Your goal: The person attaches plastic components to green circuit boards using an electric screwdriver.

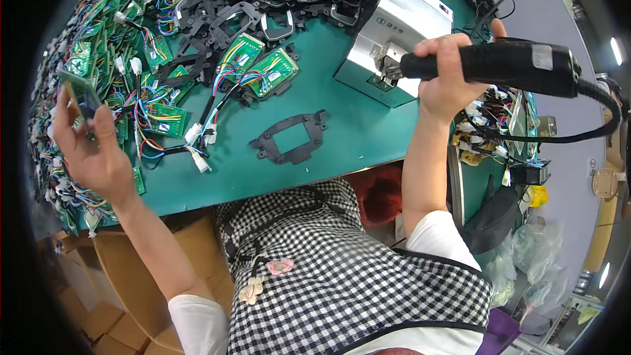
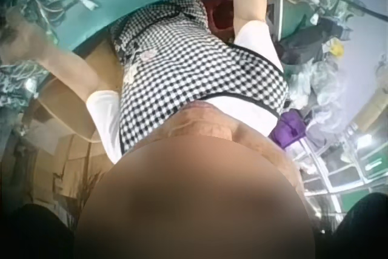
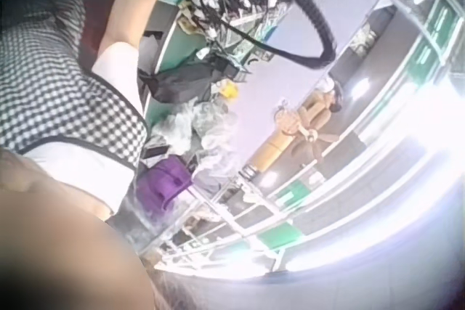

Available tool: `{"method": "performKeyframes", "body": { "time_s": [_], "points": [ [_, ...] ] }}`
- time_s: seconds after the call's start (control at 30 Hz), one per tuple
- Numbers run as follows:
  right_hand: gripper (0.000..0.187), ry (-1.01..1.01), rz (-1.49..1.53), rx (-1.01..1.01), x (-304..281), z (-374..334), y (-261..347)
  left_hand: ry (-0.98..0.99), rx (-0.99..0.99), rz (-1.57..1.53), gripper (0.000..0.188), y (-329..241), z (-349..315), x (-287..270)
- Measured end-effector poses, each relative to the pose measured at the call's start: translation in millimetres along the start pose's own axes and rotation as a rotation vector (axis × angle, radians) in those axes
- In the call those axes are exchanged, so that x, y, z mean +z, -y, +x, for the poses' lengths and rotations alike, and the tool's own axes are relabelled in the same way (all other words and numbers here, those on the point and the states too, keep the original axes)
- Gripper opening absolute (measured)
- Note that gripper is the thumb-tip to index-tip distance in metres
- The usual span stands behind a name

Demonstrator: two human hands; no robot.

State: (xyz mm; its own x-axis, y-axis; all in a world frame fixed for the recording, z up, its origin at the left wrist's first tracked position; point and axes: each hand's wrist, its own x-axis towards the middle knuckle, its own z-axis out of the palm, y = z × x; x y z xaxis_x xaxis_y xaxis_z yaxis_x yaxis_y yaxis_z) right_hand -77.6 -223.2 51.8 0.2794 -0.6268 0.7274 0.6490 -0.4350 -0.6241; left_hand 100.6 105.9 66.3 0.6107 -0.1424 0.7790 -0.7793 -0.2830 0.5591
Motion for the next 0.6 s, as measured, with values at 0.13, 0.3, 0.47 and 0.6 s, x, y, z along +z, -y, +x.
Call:
{"method": "performKeyframes", "body": {
  "time_s": [0.13, 0.3, 0.47, 0.6],
  "points": [
    [0.063, 0.165, 0.011, 0.075, -3.5, 2.7, -7.7, 0.078, 0.066, -0.02, 0.045, -41.3, -6.0, -1.3],
    [0.056, 0.329, 0.219, 0.221, -0.1, 17.1, -14.1, 0.602, -0.123, 0.203, 0.057, -77.6, -69.9, 48.3],
    [0.058, 0.035, -0.093, 0.325, -2.3, 23.2, -15.0, 0.751, -0.215, 0.177, 0.055, -77.6, -105.5, 71.1],
    [0.07, -0.054, 0.071, 0.383, 4.2, -14.0, -4.2, 0.811, -0.188, 0.208, 0.053, -80.3, -114.1, 83.8]
  ]
}}
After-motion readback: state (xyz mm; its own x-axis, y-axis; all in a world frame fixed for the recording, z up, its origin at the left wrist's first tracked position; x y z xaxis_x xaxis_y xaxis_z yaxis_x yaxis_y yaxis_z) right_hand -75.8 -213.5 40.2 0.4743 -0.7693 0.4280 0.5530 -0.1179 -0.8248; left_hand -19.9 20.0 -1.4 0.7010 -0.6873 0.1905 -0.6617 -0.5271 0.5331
